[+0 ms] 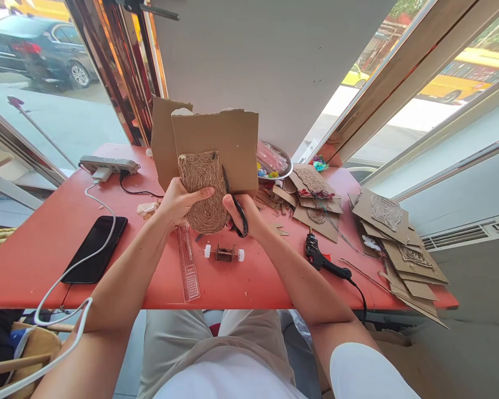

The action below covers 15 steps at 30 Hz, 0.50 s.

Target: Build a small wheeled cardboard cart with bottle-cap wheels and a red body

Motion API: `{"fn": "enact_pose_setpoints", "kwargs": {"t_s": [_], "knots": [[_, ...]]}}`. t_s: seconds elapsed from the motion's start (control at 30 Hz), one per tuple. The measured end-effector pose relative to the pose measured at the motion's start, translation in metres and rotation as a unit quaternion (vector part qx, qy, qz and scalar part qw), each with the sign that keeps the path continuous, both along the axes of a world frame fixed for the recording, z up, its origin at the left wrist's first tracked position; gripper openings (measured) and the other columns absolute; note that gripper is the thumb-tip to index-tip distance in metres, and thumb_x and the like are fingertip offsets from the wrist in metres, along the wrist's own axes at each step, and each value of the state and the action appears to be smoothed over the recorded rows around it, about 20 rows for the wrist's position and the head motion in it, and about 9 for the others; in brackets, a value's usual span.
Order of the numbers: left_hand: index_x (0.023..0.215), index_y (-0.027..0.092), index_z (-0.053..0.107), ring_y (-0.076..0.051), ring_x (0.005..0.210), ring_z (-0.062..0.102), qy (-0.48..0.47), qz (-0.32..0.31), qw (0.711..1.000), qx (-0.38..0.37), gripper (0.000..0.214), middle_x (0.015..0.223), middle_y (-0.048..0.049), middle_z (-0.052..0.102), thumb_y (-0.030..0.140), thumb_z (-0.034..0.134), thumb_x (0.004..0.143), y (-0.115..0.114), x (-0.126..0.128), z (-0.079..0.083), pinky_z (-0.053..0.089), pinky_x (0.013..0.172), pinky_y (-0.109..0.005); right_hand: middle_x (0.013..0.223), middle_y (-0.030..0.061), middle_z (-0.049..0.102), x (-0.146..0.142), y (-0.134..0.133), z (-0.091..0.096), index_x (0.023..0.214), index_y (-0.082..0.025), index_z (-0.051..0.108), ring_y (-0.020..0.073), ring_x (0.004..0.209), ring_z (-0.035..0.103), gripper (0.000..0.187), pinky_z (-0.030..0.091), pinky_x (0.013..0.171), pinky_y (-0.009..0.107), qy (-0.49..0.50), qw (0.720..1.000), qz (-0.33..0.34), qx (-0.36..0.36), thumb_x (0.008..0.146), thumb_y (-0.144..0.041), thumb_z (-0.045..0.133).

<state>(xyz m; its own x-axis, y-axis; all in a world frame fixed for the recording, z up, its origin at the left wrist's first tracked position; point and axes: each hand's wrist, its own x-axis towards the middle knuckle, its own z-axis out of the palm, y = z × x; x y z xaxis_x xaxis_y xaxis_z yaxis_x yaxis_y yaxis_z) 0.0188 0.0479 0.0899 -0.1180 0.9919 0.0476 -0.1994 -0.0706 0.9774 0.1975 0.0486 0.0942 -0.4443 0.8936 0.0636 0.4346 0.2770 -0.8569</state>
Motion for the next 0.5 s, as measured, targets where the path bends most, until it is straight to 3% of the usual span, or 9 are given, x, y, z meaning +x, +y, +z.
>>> {"fn": "enact_pose_setpoints", "kwargs": {"t_s": [0.2,0.37,0.5], "knots": [[0.073,0.018,0.077,-0.036,0.093,0.082,-0.005,-0.038,0.999,0.001,0.045,0.084,-0.0075,0.083,0.031,0.103,0.039,-0.006,0.003,0.007,0.071,0.078,-0.044,0.053,-0.0019,0.036,-0.002,0.001,0.003,0.054,-0.028,0.029,0.0131,0.056,0.036,0.076,0.032,0.055,0.032,-0.003,0.999,-0.028,0.037,0.1,-0.086,0.046],[0.074,0.018,0.078,-0.035,0.09,0.082,-0.021,-0.032,0.999,-0.006,0.047,0.083,-0.0069,0.083,0.033,0.104,0.038,-0.007,0.002,0.009,0.07,0.073,-0.043,0.045,-0.0009,0.039,-0.006,0.001,-0.007,0.052,-0.029,0.032,0.0134,0.047,0.042,0.078,0.031,0.045,0.031,0.02,0.998,-0.062,0.01,0.092,-0.092,0.052],[0.071,0.018,0.077,-0.033,0.083,0.08,-0.006,-0.023,1.0,0.002,0.049,0.077,-0.0057,0.08,0.035,0.105,0.035,-0.006,0.001,0.011,0.068,0.069,-0.041,0.043,0.0002,0.042,-0.003,-0.002,-0.001,0.05,-0.028,0.034,0.0131,0.042,0.043,0.078,0.03,0.042,0.03,0.013,0.999,-0.048,-0.003,0.09,-0.092,0.053]]}}
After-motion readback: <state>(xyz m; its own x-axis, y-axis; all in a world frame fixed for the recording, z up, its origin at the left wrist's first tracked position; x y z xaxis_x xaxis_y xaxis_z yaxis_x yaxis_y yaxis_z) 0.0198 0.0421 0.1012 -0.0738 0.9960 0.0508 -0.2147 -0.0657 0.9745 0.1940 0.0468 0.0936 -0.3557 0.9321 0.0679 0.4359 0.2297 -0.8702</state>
